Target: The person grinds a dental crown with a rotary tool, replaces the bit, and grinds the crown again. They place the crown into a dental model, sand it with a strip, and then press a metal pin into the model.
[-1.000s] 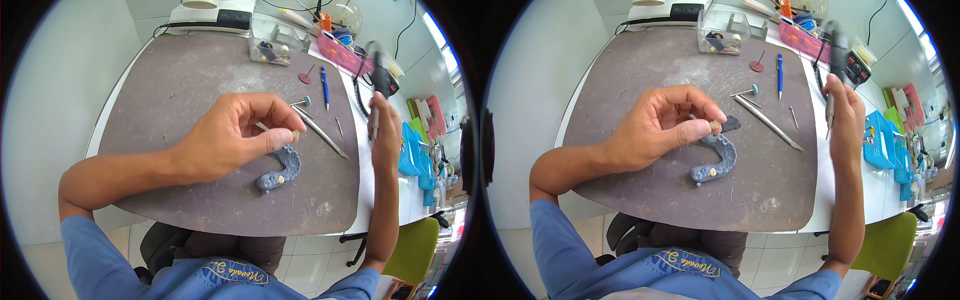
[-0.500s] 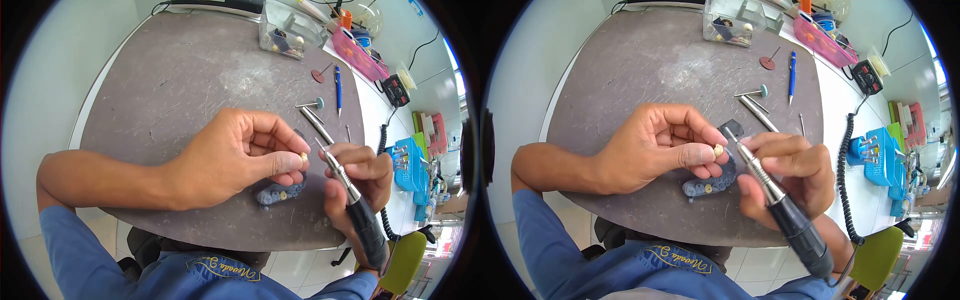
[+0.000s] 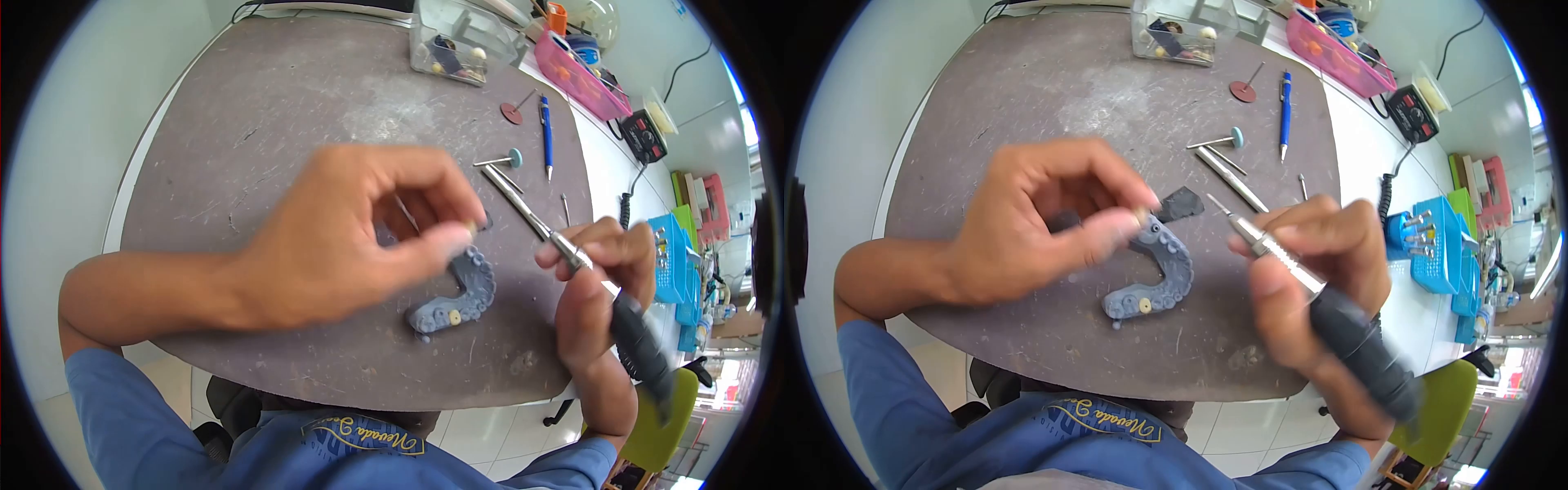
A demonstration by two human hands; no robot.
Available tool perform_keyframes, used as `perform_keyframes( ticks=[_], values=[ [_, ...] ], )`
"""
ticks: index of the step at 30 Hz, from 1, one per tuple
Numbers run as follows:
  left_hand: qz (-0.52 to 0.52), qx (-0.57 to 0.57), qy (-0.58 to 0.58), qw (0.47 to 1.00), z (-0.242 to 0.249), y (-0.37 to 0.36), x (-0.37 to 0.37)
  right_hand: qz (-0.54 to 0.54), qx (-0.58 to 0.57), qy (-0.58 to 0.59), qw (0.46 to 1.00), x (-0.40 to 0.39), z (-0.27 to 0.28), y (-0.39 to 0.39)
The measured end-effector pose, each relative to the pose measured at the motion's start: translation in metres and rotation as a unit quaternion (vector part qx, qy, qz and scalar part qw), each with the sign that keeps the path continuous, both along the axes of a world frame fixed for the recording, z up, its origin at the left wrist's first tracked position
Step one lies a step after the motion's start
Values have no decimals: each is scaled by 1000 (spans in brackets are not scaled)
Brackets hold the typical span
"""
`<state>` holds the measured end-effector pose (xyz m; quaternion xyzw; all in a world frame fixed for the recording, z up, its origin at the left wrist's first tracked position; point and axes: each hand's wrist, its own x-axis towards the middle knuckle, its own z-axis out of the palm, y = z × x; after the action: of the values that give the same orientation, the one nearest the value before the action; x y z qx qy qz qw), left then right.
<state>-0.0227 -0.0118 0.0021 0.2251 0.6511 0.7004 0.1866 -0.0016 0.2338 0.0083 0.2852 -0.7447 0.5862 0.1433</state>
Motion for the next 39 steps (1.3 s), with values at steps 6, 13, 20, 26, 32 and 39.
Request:
perform_keyframes(
  ticks=[6,13,20,26,32,39],
  values=[
    [129,-280,372,876,-6,-18,-32,-72,-118,-228,964,-1,32,18],
    [123,-297,401,858,-6,-19,-33,-183,-7,-211,960,67,46,45],
    [173,-262,434,844,6,-12,-18,-233,21,-216,948,129,45,53],
    [3,-124,468,875,15,32,81,25,-222,-300,927,181,39,100],
    [28,6,509,860,-10,109,129,241,60,-410,878,193,93,110],
    [-132,166,333,919,-8,146,127,-308,88,82,944,202,51,89]
  ],
)
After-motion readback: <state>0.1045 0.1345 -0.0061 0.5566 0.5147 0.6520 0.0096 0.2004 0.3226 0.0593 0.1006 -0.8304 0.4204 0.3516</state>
